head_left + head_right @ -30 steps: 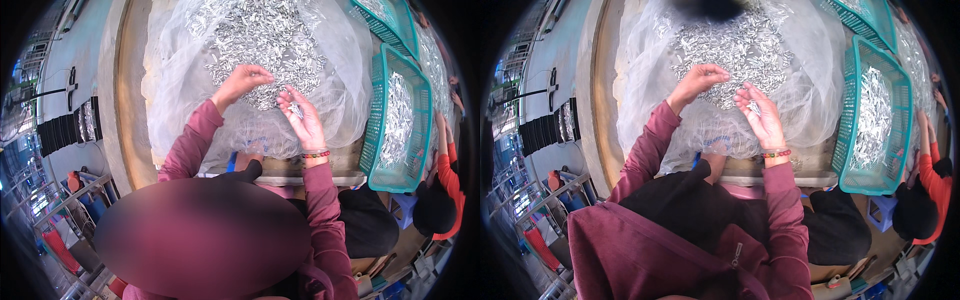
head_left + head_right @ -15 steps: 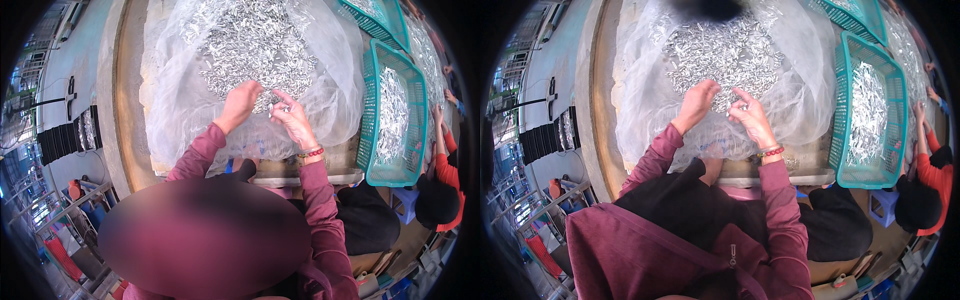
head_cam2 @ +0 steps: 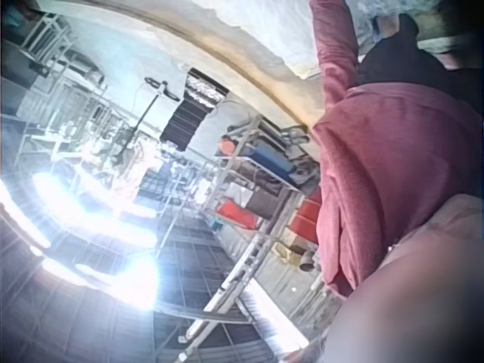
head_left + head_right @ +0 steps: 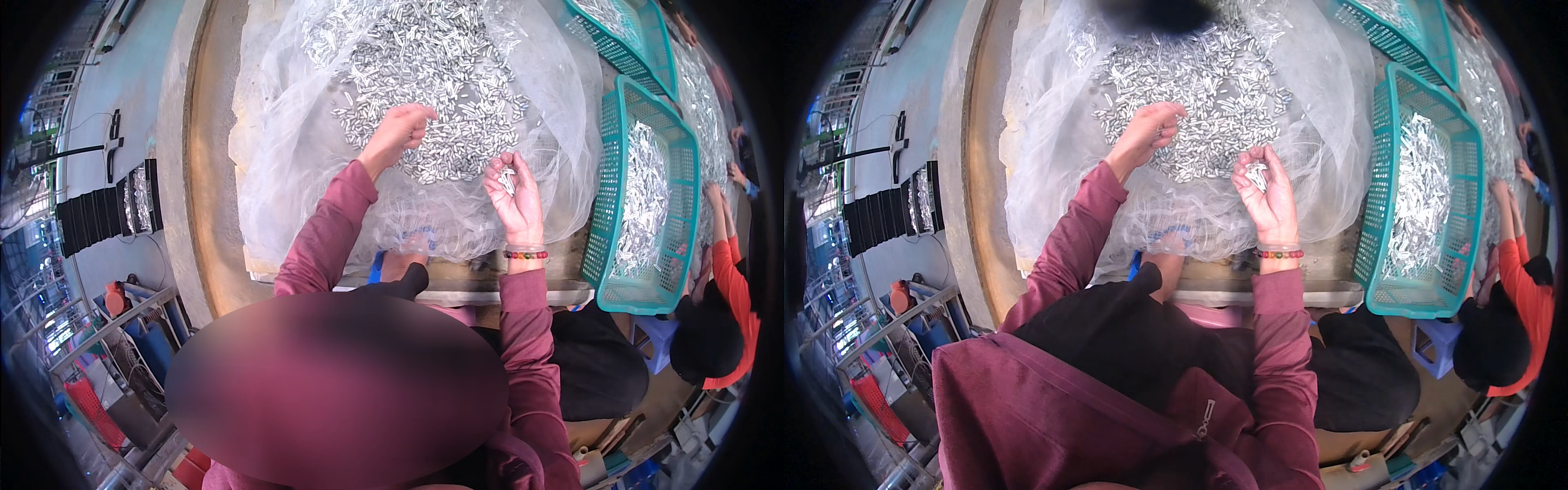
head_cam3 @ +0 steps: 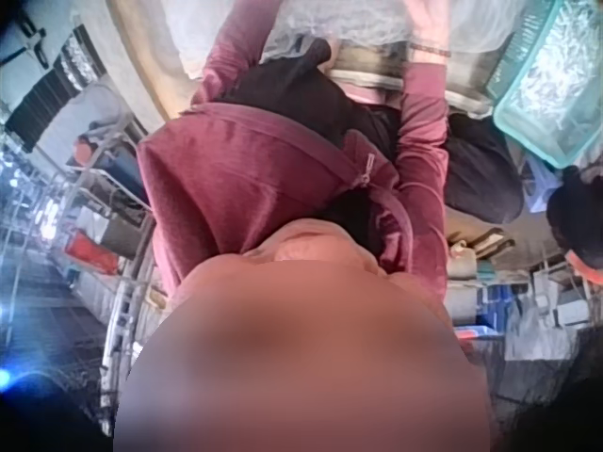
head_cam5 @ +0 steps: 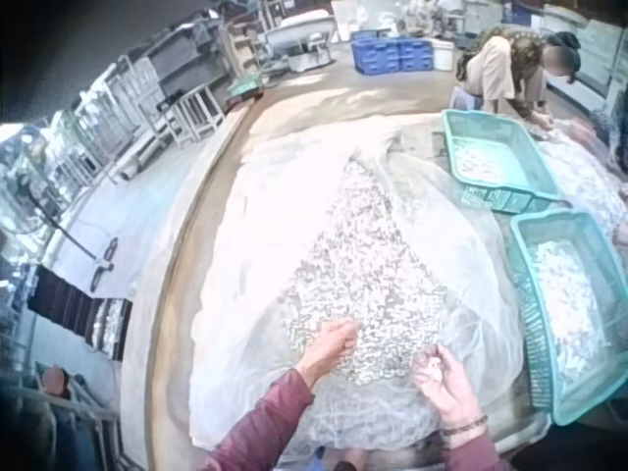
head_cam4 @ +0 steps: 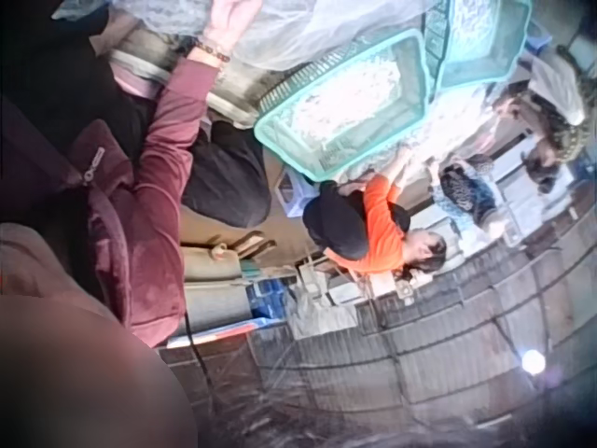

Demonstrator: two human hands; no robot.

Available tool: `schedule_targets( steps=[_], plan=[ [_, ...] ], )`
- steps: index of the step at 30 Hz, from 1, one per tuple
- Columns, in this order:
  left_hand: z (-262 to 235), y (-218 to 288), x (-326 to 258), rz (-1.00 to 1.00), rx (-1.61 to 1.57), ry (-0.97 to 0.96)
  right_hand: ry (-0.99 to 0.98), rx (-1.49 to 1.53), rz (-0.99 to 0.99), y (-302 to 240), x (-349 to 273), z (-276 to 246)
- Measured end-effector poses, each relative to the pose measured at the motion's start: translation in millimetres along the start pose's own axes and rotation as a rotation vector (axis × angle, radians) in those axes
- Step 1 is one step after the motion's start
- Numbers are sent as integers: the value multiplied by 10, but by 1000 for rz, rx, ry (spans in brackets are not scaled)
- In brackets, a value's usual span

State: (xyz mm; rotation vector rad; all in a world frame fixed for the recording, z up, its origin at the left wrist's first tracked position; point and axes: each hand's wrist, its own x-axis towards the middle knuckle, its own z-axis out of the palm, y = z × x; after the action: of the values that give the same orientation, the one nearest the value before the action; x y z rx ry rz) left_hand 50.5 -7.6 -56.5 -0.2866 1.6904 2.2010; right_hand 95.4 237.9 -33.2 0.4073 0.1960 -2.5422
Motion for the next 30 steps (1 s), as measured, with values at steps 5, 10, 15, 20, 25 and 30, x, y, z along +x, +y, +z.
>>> schedule_targets(
  steps=[5,10,15,20,25,30],
  plan=[
    [88,-263,90,197,1275,79,68,21,-7,49,35,-49],
    [-78,-14,64,101,1032,102,62,44,1,66,67,-23],
    [-330,402,-189,31,-385,-82,22,60,7,53,95,20],
    [-338,364,-90,-116,39,-73,30,29,7,87,98,39],
    [-301,-60,122,265,1550,-95,68,9,-1,90,53,60],
    [-336,3,218,234,944,-57,88,-20,-41,40,1,80]
  ],
)
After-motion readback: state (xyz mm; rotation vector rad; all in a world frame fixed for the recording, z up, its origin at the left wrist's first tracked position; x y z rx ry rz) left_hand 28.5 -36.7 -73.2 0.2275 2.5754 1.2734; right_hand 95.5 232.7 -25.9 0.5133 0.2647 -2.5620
